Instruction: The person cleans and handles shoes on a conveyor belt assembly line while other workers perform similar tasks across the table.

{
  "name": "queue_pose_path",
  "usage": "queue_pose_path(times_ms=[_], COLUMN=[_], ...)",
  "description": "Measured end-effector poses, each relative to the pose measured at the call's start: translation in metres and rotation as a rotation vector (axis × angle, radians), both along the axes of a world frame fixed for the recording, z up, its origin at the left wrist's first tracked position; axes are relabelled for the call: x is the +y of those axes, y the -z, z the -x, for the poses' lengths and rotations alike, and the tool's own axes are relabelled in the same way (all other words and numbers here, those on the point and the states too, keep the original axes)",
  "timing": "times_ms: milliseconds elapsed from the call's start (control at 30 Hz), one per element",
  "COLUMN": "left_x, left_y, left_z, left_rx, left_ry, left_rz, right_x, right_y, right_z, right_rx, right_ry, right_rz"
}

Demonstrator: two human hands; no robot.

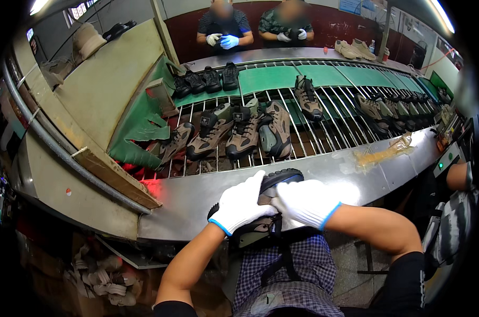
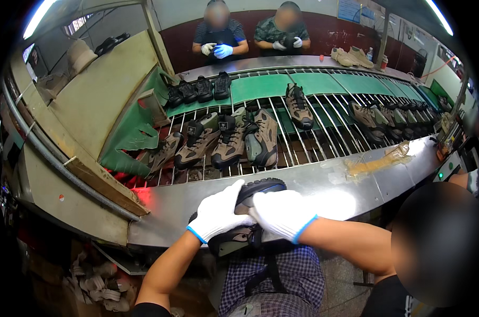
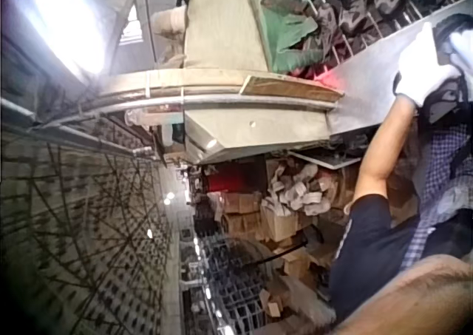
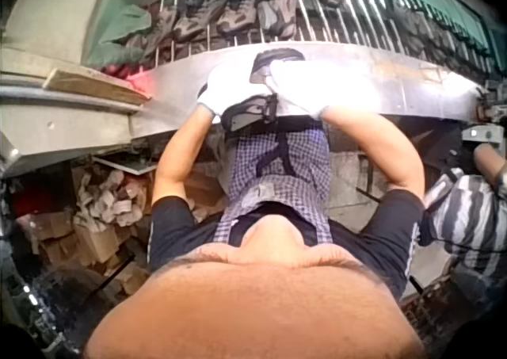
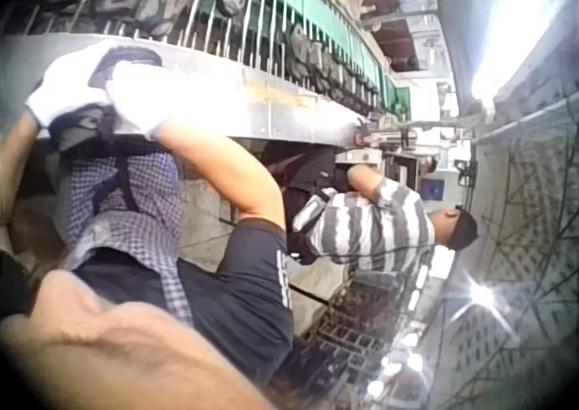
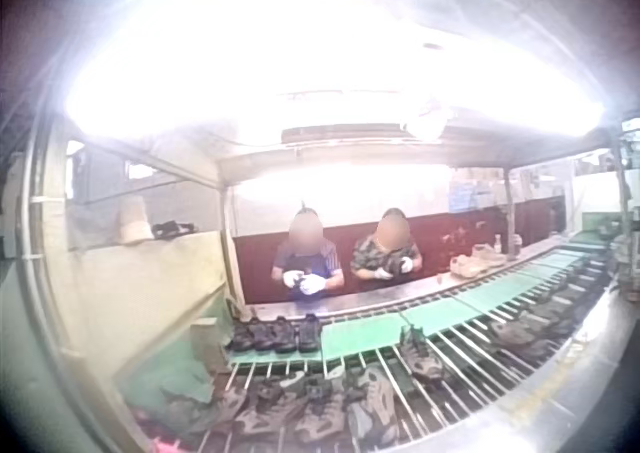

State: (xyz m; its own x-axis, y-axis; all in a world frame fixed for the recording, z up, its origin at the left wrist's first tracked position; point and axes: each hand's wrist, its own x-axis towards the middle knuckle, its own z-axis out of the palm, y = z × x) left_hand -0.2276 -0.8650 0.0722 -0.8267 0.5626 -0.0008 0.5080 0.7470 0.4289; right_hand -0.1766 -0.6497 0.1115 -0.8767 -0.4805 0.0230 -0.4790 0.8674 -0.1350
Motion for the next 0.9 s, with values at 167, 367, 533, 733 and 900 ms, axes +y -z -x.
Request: queue_pose_path(times_ms=[167,367,533,733,900], left_x=[-0.005,-0.007,-0.014,-0.011,-0.02], left_y=[0.024,-0.001,0.004,0.001,0.012], left_z=[0.002,-0.005,-0.004,-0.008,-0.009], left_rx=[0.169,0.095,0.082,0.102,0.289], left_ry=[0.067,0.164,0.164,0.202,0.2], left_rz=[0.05,0.05,-0.022,0.009,-0.075], right_x=[-0.031,-0.009,0.027,0.0,-0.016], right_y=[0.002,-0.008,0.004,0.012,0.033], right_z=[-0.007,-0.017,-0.02,-0.025,-0.024], right_rx=[-0.174,-0.219,-0.255,-0.066,-0.081], right_ry=[-0.054,-0.068,0.204,-0.051,-0.023], right_rz=[0.188,0.117,0.188,0.126,0.226])
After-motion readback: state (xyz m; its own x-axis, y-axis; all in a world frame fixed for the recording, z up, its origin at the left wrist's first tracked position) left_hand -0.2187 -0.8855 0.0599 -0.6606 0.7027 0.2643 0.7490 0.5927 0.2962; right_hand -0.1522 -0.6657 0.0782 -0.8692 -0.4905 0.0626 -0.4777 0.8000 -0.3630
